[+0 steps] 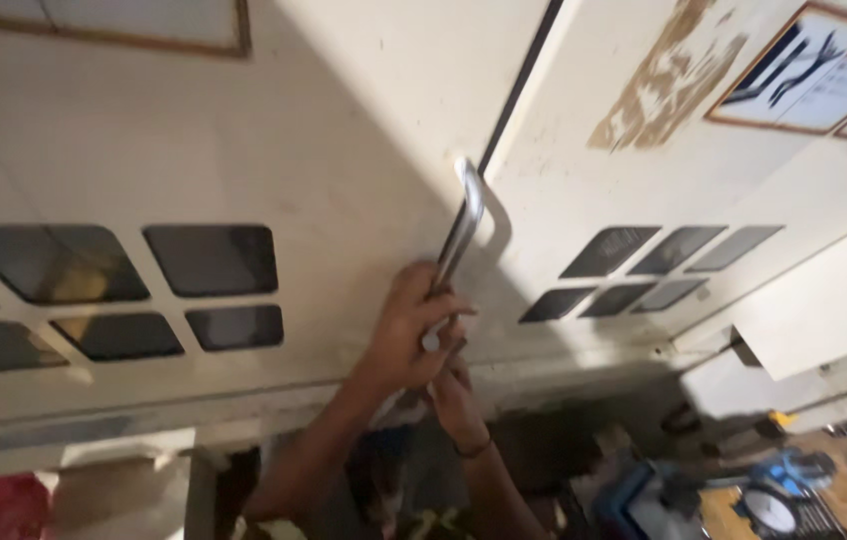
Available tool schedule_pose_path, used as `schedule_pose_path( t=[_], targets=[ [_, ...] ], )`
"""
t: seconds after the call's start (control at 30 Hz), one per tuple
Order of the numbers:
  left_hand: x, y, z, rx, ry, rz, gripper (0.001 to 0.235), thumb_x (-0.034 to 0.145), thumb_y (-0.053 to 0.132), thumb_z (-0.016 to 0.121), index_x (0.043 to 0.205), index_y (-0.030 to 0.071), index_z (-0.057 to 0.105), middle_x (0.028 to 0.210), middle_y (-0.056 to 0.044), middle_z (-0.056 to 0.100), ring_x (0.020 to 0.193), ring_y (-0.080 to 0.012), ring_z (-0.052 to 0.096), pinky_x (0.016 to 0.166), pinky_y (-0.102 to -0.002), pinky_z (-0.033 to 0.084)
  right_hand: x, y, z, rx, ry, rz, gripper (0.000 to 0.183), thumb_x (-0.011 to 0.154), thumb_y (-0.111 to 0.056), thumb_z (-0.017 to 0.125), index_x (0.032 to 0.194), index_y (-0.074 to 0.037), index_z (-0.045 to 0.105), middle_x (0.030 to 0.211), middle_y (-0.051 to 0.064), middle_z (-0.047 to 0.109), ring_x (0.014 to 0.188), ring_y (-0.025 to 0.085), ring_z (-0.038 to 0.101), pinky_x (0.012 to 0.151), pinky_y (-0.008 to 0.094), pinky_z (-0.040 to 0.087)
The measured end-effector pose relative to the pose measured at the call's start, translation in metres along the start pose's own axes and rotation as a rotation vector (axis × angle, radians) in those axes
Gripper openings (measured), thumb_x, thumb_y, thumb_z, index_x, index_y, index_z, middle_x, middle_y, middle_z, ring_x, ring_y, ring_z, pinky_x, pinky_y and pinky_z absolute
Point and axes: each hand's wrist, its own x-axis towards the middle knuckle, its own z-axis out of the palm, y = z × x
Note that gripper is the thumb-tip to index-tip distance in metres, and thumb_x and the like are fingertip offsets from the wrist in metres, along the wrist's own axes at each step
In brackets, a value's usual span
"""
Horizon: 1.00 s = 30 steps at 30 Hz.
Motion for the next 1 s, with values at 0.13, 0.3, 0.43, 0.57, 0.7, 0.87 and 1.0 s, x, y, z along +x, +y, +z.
schedule_pose_path(
  t=[0.13,0.3,0.43,0.57,0.7,0.87,1.0],
  targets=[
    [0.006,0.004,-0.001,0.014,0.013,0.002,0.023,0.078,0.006,0.072,0.101,0.010,0.071,0.101,-0.012,0.057,0.099,-0.0331,0.055,0.088,-0.046,0.045,0.010,-0.005,-0.001,0.118,-0.053,0.058,0.027,0.102,-0.030,0.049,0.113,-0.009,0.062,0.092,-0.001,0.067,0.073,0.009,0.063,0.058,0.028,0.046],
    [0.001,0.004,0.003,0.021,0.025,0.010,0.025,0.078,0.004,0.070,0.103,0.010,0.072,0.100,-0.011,0.057,0.102,-0.0335,0.056,0.092,-0.047,0.044,0.006,0.007,-0.011,0.152,-0.340,-0.212,0.036,0.119,-0.027,0.046,0.105,-0.001,0.065,0.088,0.008,0.067,0.072,0.014,0.060,0.057,0.028,0.039],
    [0.001,0.004,0.001,0.018,0.009,-0.034,0.024,0.080,0.003,0.068,0.103,0.011,0.072,0.102,-0.011,0.057,0.101,-0.0316,0.056,0.090,-0.044,0.045,0.006,0.014,-0.010,0.093,-0.197,-0.155,0.031,0.115,-0.028,0.043,0.106,-0.005,0.063,0.085,0.003,0.061,0.068,0.009,0.056,0.055,0.027,0.039],
    [0.002,0.003,-0.002,0.000,-0.024,-0.024,0.026,0.077,0.006,0.070,0.102,0.010,0.072,0.102,-0.011,0.057,0.101,-0.0314,0.056,0.091,-0.045,0.045,0.005,0.003,-0.007,0.088,-0.258,-0.143,0.027,0.115,-0.028,0.043,0.122,-0.009,0.060,0.091,0.001,0.060,0.072,0.007,0.056,0.057,0.025,0.038],
    [0.000,0.001,-0.002,-0.004,0.004,0.014,0.025,0.080,0.007,0.071,0.104,0.010,0.071,0.106,-0.012,0.057,0.104,-0.0324,0.055,0.095,-0.046,0.043,0.003,-0.005,0.002,0.136,-0.129,0.028,0.034,0.110,-0.029,0.045,0.140,-0.015,0.051,0.106,-0.001,0.057,0.081,0.007,0.057,0.060,0.026,0.044],
    [-0.001,-0.006,0.002,-0.039,0.003,0.034,0.027,0.081,0.008,0.073,0.108,0.010,0.072,0.108,-0.013,0.057,0.105,-0.0327,0.055,0.099,-0.047,0.042,0.003,0.011,-0.016,-0.026,-0.219,-0.146,0.038,0.114,-0.027,0.045,0.148,-0.009,0.047,0.138,0.001,0.052,0.122,0.015,0.057,0.091,0.035,0.052],
    [-0.006,-0.006,0.002,-0.038,-0.006,0.021,0.028,0.082,0.010,0.073,0.111,0.011,0.072,0.108,-0.014,0.055,0.109,-0.0344,0.054,0.104,-0.049,0.043,0.004,0.027,-0.030,-0.267,-0.267,-0.324,0.039,0.120,-0.022,0.043,0.156,-0.009,0.050,0.143,0.007,0.059,0.122,0.020,0.062,0.092,0.036,0.053]
  ],
)
